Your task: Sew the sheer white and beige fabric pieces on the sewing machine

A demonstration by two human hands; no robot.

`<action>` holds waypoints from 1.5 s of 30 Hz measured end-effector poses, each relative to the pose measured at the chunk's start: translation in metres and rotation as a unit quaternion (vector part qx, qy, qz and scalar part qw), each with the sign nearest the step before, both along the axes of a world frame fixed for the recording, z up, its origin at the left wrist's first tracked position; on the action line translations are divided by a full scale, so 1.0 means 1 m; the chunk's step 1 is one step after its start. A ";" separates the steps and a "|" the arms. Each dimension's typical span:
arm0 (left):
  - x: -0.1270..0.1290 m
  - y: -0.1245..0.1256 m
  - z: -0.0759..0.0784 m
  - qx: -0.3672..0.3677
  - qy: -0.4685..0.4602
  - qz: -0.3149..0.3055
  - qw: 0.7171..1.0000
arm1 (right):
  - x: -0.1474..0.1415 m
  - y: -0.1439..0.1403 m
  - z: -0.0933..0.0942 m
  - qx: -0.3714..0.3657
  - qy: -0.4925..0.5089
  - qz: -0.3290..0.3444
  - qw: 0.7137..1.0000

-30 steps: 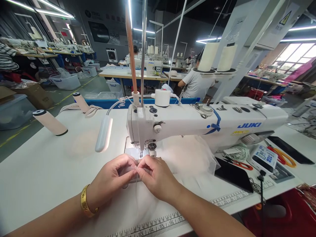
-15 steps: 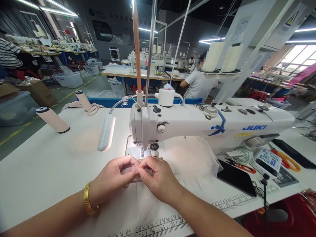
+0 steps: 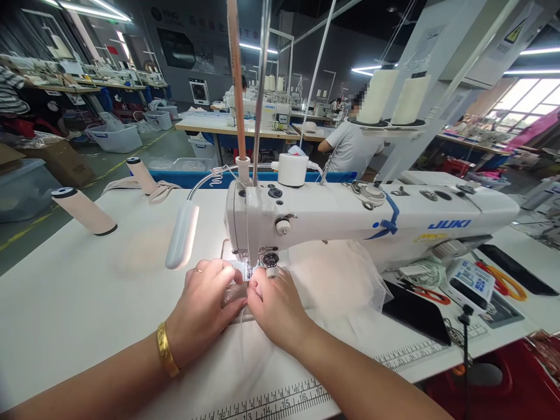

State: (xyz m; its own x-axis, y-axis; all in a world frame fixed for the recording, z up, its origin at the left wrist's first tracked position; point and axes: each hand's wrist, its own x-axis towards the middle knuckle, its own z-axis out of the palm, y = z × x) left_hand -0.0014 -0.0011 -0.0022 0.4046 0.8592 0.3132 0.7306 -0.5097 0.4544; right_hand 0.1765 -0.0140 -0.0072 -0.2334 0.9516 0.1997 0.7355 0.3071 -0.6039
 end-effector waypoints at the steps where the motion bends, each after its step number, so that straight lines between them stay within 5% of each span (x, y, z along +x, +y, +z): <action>1: 0.000 0.000 -0.002 0.043 0.009 -0.025 0.999 | 0.000 0.000 -0.001 0.004 -0.004 -0.005 1.000; 7: -0.005 -0.002 -0.008 0.144 0.016 -0.117 0.982 | 0.005 -0.001 -0.007 0.042 -0.010 -0.002 0.999; 13: -0.008 -0.002 -0.006 0.132 0.010 -0.120 0.984 | 0.014 -0.003 -0.010 0.107 -0.059 0.052 0.991; 35: -0.007 -0.003 -0.001 0.035 0.055 -0.100 0.993 | 0.020 0.002 -0.019 0.168 -0.159 0.004 0.973; 41: -0.021 -0.018 0.024 -0.047 0.097 -0.153 0.982 | 0.032 -0.010 0.005 0.113 -0.132 0.086 0.981; 45: -0.025 -0.023 0.019 -0.029 0.091 -0.182 0.979 | 0.040 -0.018 0.026 0.022 -0.110 0.193 0.975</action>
